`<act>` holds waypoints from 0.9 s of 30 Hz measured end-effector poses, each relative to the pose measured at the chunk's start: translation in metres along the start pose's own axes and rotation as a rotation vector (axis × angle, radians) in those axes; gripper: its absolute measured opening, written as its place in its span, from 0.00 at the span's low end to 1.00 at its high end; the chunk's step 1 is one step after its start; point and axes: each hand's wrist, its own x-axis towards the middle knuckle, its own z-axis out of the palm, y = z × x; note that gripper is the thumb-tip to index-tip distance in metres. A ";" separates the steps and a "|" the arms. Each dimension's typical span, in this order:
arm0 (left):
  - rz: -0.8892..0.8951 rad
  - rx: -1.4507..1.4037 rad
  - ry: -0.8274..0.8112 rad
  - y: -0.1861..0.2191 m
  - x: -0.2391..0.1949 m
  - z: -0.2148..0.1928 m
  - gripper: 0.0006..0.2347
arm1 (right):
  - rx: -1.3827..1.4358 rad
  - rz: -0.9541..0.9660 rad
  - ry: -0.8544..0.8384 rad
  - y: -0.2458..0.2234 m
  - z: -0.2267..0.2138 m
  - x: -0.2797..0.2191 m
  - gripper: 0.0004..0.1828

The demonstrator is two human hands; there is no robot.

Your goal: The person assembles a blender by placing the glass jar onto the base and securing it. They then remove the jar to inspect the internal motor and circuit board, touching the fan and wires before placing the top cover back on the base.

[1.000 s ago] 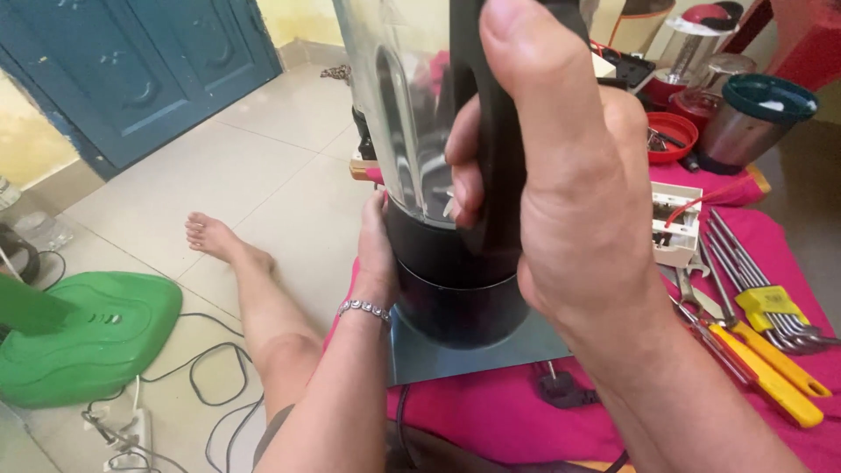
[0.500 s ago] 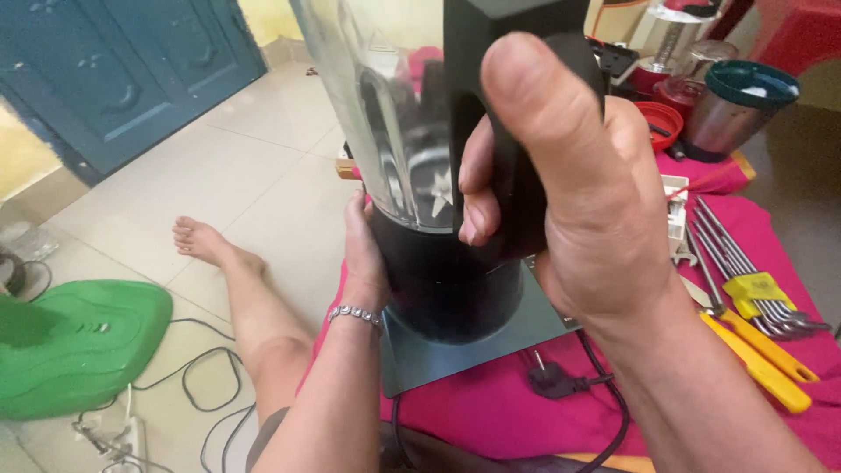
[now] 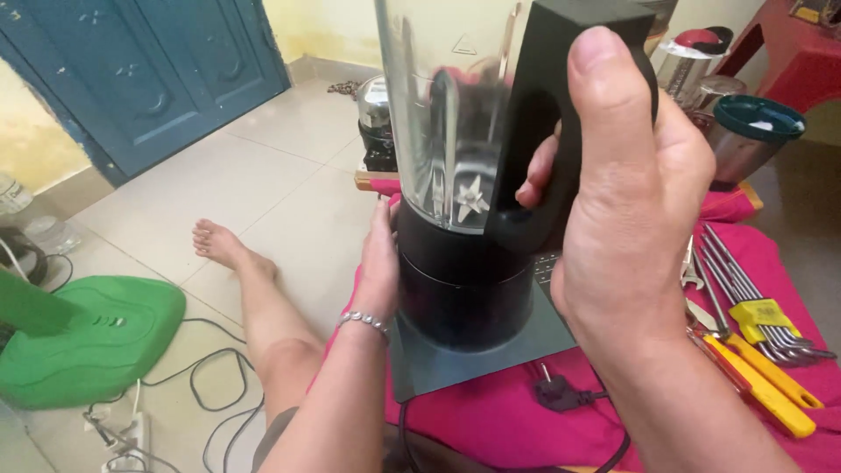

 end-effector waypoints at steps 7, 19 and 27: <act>-0.308 0.641 0.291 -0.065 0.018 -0.054 0.31 | -0.127 0.052 0.009 -0.007 0.005 0.014 0.22; -0.237 0.223 0.433 -0.068 -0.022 -0.032 0.15 | -0.098 -0.034 -0.059 -0.004 0.000 0.004 0.22; -0.261 0.057 0.581 -0.060 -0.068 -0.023 0.12 | 0.040 0.159 -0.007 0.046 -0.056 0.065 0.20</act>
